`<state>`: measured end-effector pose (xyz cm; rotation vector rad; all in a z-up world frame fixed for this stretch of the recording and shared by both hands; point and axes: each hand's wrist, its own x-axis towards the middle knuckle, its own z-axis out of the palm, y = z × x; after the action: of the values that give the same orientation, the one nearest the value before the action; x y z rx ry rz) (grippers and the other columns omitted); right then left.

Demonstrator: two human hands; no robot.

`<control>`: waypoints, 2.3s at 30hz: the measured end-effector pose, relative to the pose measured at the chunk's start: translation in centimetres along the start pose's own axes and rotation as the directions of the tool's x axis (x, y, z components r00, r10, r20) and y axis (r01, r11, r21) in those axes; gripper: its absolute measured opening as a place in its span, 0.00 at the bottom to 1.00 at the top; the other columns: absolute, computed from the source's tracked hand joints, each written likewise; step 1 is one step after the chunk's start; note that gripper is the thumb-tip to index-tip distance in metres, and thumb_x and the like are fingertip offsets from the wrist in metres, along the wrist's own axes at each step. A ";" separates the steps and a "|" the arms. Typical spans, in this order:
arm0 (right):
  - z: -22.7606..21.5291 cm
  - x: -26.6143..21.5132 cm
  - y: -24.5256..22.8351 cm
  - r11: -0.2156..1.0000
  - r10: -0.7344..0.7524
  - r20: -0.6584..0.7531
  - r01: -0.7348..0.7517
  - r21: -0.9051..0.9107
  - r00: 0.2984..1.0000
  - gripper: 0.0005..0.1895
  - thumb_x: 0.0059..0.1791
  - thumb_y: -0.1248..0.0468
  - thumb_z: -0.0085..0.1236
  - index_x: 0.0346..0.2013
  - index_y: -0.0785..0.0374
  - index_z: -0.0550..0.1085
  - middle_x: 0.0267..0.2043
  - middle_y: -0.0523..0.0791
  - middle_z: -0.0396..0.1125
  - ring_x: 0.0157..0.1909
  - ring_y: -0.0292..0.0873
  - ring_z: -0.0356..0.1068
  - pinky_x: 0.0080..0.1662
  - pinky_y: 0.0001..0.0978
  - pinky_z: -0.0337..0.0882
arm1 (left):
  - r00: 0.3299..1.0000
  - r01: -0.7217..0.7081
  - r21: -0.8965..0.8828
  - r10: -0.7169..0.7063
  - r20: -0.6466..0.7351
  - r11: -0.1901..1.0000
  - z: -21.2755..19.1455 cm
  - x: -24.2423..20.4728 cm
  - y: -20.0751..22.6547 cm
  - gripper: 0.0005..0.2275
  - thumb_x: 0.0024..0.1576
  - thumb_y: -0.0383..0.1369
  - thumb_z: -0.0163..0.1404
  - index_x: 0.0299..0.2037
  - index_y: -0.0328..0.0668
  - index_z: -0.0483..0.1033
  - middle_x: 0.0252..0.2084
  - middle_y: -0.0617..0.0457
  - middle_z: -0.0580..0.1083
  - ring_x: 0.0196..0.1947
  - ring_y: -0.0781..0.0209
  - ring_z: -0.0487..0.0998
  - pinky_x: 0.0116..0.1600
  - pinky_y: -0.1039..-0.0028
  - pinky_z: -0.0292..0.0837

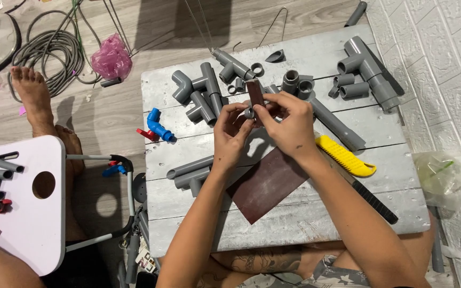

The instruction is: Sanding the edges of small grey plastic rings and pipe fittings using sandpaper on a low wooden surface.

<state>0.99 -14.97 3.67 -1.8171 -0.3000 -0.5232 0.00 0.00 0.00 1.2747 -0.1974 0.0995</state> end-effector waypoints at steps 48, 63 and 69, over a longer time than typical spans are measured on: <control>1.7 -1.6 3.8 0.889 0.409 0.058 -0.412 0.198 0.910 0.17 0.51 0.67 0.69 0.50 0.74 0.76 0.30 0.51 0.68 0.25 0.38 0.72 0.21 0.33 0.75 | 0.974 -0.217 0.231 0.226 -0.015 0.949 -0.4 -0.2 -1.0 0.11 0.61 0.16 0.50 0.50 0.37 0.73 0.56 0.40 0.73 0.50 0.45 0.81 0.53 0.61 0.78; 1.6 -0.7 1.8 0.936 0.341 -0.027 -0.337 0.106 0.940 0.13 0.47 0.68 0.71 0.47 0.66 0.81 0.26 0.48 0.70 0.25 0.29 0.65 0.24 0.19 0.69 | 0.988 -0.123 0.208 0.139 -0.065 0.970 1.0 -0.4 -0.4 0.11 0.60 0.17 0.52 0.48 0.42 0.73 0.54 0.45 0.76 0.47 0.56 0.82 0.53 0.63 0.79; -0.5 0.3 2.0 0.968 0.241 -0.133 -0.229 0.098 0.961 0.14 0.51 0.74 0.68 0.51 0.71 0.79 0.27 0.53 0.69 0.26 0.34 0.68 0.28 0.23 0.73 | 0.996 -0.067 0.092 0.073 -0.057 0.994 1.7 -0.4 -1.1 0.11 0.58 0.19 0.55 0.47 0.41 0.74 0.50 0.47 0.77 0.51 0.55 0.80 0.51 0.63 0.80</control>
<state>2.10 -16.04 2.26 -1.6974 -0.0048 -0.4642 -0.37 -1.94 -0.60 1.3525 -0.1874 0.2088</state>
